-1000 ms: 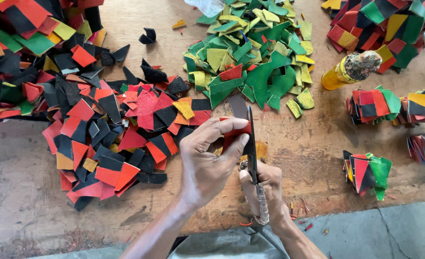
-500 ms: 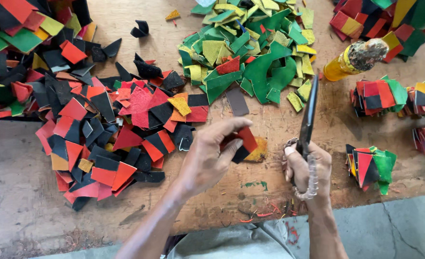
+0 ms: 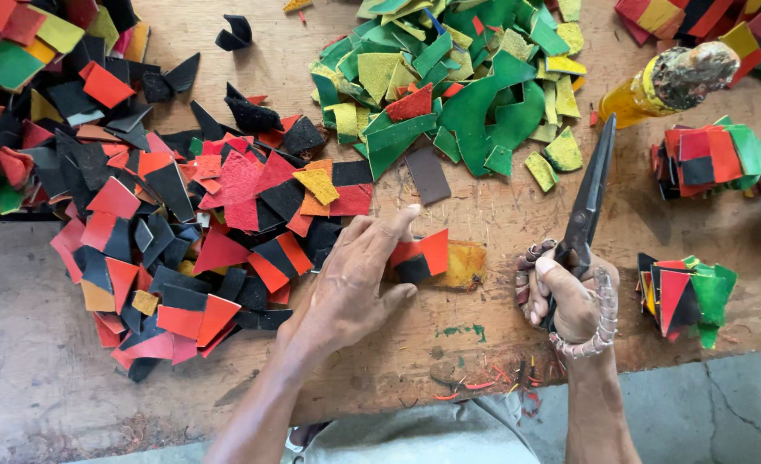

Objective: The person picks up small colored foam scraps from piles on the workbench, aligns and stacks them into layered multicolored pieces, and occasionally trims a piece with scissors. Finished stacked pieces are set aside near the edge of the bench as the person continues selecting and matching pieces.

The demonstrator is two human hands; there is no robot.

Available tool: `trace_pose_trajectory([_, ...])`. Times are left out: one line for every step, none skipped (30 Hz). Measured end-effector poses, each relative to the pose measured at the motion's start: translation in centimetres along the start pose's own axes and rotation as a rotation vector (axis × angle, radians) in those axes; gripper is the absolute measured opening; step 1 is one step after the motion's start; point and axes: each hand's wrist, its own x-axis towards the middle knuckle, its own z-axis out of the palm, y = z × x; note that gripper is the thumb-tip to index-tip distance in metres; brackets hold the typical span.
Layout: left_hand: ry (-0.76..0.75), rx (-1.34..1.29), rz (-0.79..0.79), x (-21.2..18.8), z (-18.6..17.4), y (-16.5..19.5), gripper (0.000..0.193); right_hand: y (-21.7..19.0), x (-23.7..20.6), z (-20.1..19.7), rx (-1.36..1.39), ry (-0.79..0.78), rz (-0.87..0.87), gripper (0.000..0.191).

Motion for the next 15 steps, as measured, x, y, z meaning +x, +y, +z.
trace_pose_trajectory([-0.005, -0.005, 0.009, 0.1, 0.0, -0.2, 0.1, 0.1, 0.0, 0.1, -0.028, 0.008, -0.016, 0.016])
trace_pose_trajectory([-0.01, -0.01, 0.019, 0.1, -0.1, -0.3, 0.099, 0.1, -0.1, 0.1, -0.056, 0.017, -0.033, 0.016])
trace_pose_trajectory([-0.014, -0.038, 0.023, 0.1, -0.2, -0.3, 0.099, 0.1, -0.1, 0.2, -0.081, 0.021, -0.048, 0.015])
trace_pose_trajectory([-0.019, -0.066, 0.026, 0.0, -0.3, -0.4, 0.099, 0.2, -0.1, 0.3, -0.107, 0.024, -0.062, 0.016])
trace_pose_trajectory([-0.022, -0.093, 0.03, 0.0, -0.4, -0.5, 0.098, 0.1, -0.1, 0.4, -0.131, 0.027, -0.079, 0.016])
trace_pose_trajectory([-0.029, -0.102, 0.029, 0.0, -0.5, -0.5, 0.098, 0.1, -0.2, 0.4, -0.138, 0.014, -0.101, 0.017])
trace_pose_trajectory([-0.036, -0.111, 0.027, -0.1, -0.6, -0.5, 0.098, 0.0, -0.3, 0.5, -0.144, 0.0, -0.122, 0.018])
trace_pose_trajectory([-0.042, -0.119, 0.024, -0.1, -0.7, -0.5, 0.099, -0.1, -0.3, 0.5, -0.151, -0.015, -0.143, 0.019])
trace_pose_trajectory([-0.042, -0.117, 0.028, -0.1, -0.9, -0.6, 0.099, -0.1, -0.4, 0.6, -0.151, -0.014, -0.145, 0.019])
trace_pose_trajectory([-0.043, -0.115, 0.032, -0.2, -1.0, -0.6, 0.099, -0.1, -0.4, 0.7, -0.152, -0.013, -0.147, 0.019])
trace_pose_trajectory([-0.045, -0.114, 0.036, -0.2, -1.0, -0.6, 0.099, -0.2, -0.4, 0.7, -0.152, -0.01, -0.148, 0.019])
trace_pose_trajectory([-0.049, -0.116, 0.04, -0.2, -1.1, -0.6, 0.099, -0.2, -0.4, 0.8, -0.15, -0.001, -0.128, 0.018])
trace_pose_trajectory([-0.052, -0.118, 0.045, -0.2, -1.2, -0.6, 0.098, -0.3, -0.4, 0.8, -0.148, 0.007, -0.11, 0.018])
trace_pose_trajectory([-0.055, -0.12, 0.05, -0.2, -1.2, -0.6, 0.098, -0.3, -0.3, 0.9, -0.146, 0.015, -0.092, 0.017])
trace_pose_trajectory([-0.061, -0.117, 0.039, -0.2, -1.2, -0.5, 0.098, -0.3, -0.3, 0.9, -0.149, 0.024, -0.081, 0.016])
